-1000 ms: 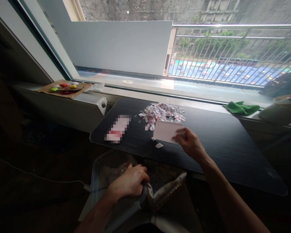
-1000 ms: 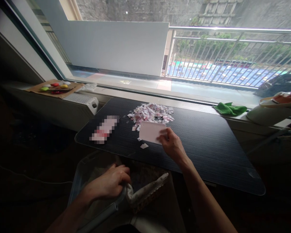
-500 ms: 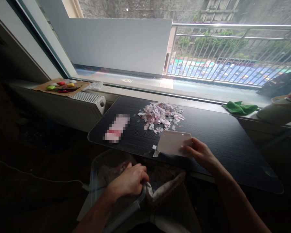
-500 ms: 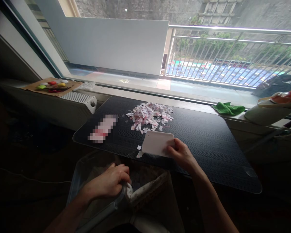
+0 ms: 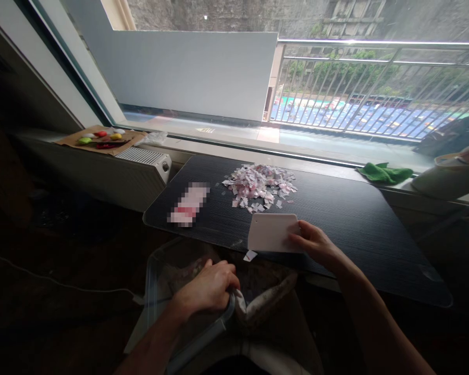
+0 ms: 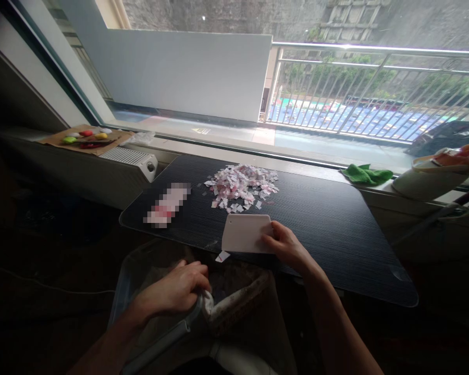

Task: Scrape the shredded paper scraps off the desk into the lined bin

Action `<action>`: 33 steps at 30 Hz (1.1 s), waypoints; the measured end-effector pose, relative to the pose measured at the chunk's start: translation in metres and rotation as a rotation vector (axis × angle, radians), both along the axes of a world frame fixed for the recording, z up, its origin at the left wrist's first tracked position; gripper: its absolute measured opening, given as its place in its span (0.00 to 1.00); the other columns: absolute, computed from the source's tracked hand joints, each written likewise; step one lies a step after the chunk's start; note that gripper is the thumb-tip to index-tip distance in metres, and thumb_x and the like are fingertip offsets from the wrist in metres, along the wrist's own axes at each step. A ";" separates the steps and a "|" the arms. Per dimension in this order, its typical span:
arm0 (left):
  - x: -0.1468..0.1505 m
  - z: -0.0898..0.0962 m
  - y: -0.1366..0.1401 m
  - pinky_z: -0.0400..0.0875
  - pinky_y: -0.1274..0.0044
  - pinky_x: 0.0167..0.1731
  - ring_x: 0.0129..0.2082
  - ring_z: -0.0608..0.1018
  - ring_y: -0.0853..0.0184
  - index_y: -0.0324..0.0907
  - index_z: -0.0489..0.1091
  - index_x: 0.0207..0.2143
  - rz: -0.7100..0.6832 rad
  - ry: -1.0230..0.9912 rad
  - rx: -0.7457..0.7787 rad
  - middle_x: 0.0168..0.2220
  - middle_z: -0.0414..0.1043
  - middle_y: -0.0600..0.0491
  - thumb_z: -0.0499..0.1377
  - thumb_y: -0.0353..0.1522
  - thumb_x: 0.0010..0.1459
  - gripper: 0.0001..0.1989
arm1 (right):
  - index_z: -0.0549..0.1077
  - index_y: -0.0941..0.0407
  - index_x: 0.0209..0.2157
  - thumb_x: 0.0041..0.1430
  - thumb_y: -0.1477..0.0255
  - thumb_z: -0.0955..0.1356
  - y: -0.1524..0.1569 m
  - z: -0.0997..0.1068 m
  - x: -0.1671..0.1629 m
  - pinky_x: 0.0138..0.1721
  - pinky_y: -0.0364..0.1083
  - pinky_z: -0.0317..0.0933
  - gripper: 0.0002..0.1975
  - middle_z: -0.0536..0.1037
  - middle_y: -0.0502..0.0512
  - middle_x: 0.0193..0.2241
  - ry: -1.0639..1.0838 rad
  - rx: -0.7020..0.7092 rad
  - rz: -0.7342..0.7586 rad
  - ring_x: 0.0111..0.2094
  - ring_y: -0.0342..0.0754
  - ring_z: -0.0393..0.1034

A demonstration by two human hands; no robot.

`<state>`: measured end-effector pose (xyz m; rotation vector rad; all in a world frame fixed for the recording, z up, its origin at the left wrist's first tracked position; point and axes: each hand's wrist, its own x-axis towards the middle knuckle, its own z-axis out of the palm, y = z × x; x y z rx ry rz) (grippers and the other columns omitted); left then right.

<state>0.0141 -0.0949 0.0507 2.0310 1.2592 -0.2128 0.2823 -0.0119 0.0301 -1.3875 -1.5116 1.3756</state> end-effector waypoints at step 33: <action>0.054 -0.062 -0.044 0.57 0.62 0.48 0.45 0.67 0.61 0.43 0.71 0.31 -0.669 -0.107 0.343 0.36 0.69 0.52 0.60 0.31 0.60 0.03 | 0.71 0.55 0.33 0.45 0.63 0.67 0.009 -0.035 0.010 0.37 0.49 0.66 0.13 0.77 0.52 0.29 0.070 0.389 -0.520 0.31 0.50 0.71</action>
